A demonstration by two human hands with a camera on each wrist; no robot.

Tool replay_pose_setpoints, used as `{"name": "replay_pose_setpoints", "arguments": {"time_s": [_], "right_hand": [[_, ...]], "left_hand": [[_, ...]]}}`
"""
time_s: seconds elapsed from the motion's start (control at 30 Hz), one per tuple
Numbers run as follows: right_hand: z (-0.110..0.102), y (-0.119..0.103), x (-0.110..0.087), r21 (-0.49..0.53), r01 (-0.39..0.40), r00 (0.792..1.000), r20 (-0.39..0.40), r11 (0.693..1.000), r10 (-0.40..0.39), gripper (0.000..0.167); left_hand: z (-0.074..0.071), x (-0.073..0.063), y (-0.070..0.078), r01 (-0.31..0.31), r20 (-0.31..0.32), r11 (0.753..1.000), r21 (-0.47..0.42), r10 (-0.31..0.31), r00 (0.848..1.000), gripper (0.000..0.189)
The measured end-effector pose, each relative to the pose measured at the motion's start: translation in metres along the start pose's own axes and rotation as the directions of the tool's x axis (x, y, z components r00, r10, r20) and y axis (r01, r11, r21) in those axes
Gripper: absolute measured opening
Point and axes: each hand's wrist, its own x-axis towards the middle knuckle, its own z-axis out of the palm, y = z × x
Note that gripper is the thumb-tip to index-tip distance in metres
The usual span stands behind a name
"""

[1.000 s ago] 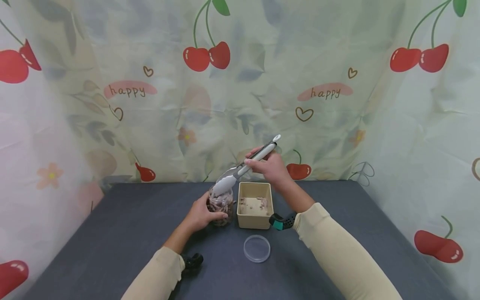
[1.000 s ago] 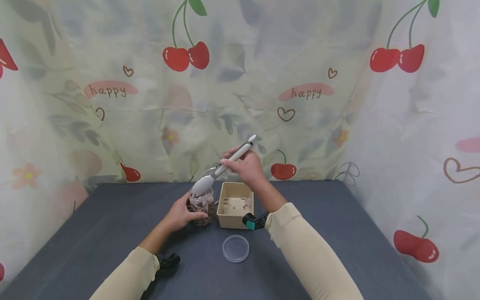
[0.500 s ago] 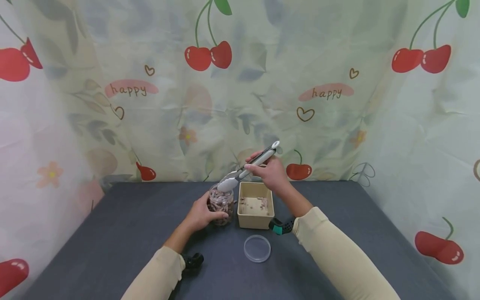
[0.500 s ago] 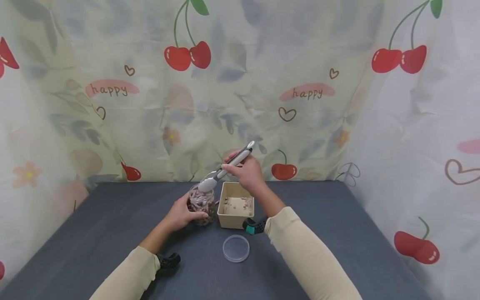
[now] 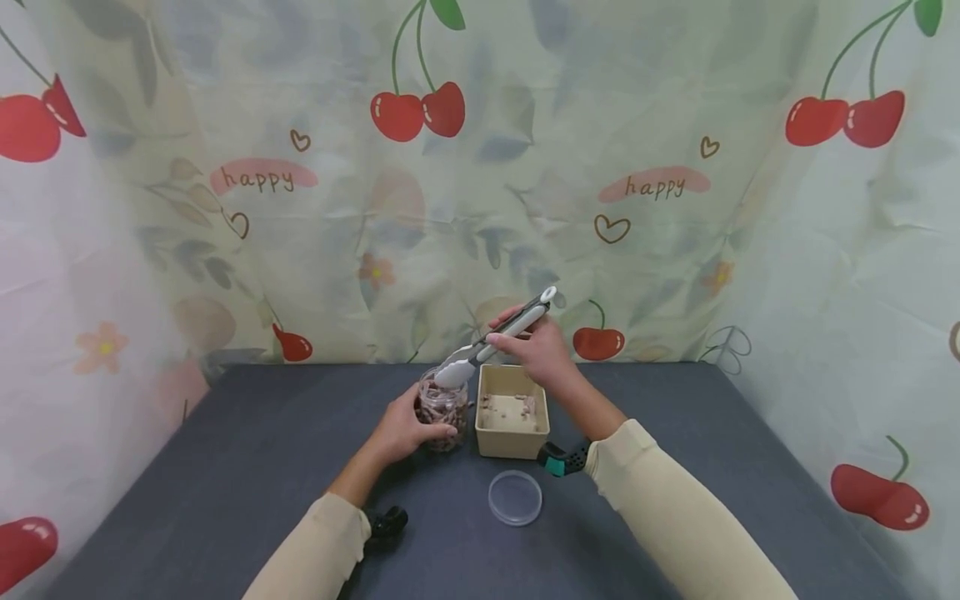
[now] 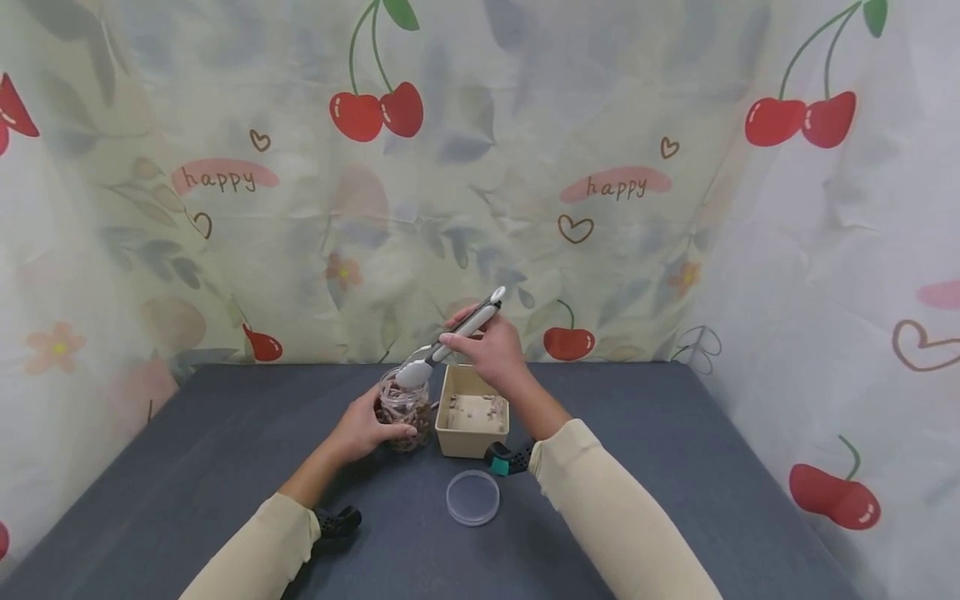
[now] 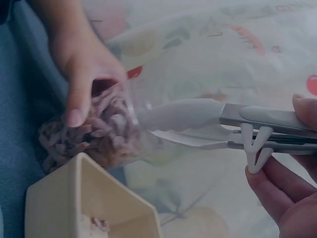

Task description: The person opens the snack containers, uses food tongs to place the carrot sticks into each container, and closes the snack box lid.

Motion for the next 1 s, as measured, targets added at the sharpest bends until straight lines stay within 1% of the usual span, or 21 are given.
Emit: {"name": "replay_pose_setpoints", "arguments": {"time_s": [0.07,0.1,0.2,0.37,0.53,0.6,0.7,0.8,1.0], "right_hand": [[-0.004,-0.005,0.000,-0.003,0.001,1.000,-0.011,1.000,-0.001,0.029],[-0.006,-0.003,0.001,-0.007,0.008,1.000,-0.021,1.000,-0.008,0.028],[-0.008,-0.007,0.000,-0.028,0.026,0.999,-0.027,0.999,-0.027,0.029],[-0.004,0.000,-0.001,-0.060,0.046,0.999,-0.022,0.997,-0.047,0.032],[0.003,0.008,-0.003,-0.057,0.072,0.997,-0.025,0.996,-0.074,0.028],[0.005,0.010,-0.004,-0.043,0.076,0.997,-0.011,0.996,-0.077,0.027],[0.008,0.012,-0.006,-0.030,0.072,0.997,0.001,0.997,-0.072,0.027],[0.009,0.010,-0.006,-0.028,0.069,0.998,0.007,0.997,-0.068,0.027],[0.001,0.005,-0.005,-0.042,0.067,0.997,-0.020,0.997,-0.068,0.025]], "left_hand": [[0.000,0.001,0.000,0.003,0.004,1.000,0.001,-0.003,1.000,0.085],[-0.001,0.001,0.000,0.002,0.003,1.000,0.002,-0.002,1.000,0.084],[-0.001,0.002,-0.001,0.003,-0.002,1.000,0.007,-0.003,1.000,0.083],[0.000,0.001,-0.001,0.010,0.000,1.000,0.011,-0.010,1.000,0.083],[0.001,0.001,-0.002,0.010,-0.007,1.000,0.002,-0.010,1.000,0.087],[0.001,0.000,-0.002,0.001,-0.011,1.000,0.003,-0.001,1.000,0.088],[0.002,0.000,-0.002,-0.003,-0.001,1.000,-0.002,0.003,1.000,0.088],[0.002,0.000,-0.002,-0.003,0.005,1.000,-0.011,0.003,1.000,0.088],[0.002,0.001,-0.003,-0.008,-0.002,1.000,-0.015,0.008,1.000,0.086]]}}
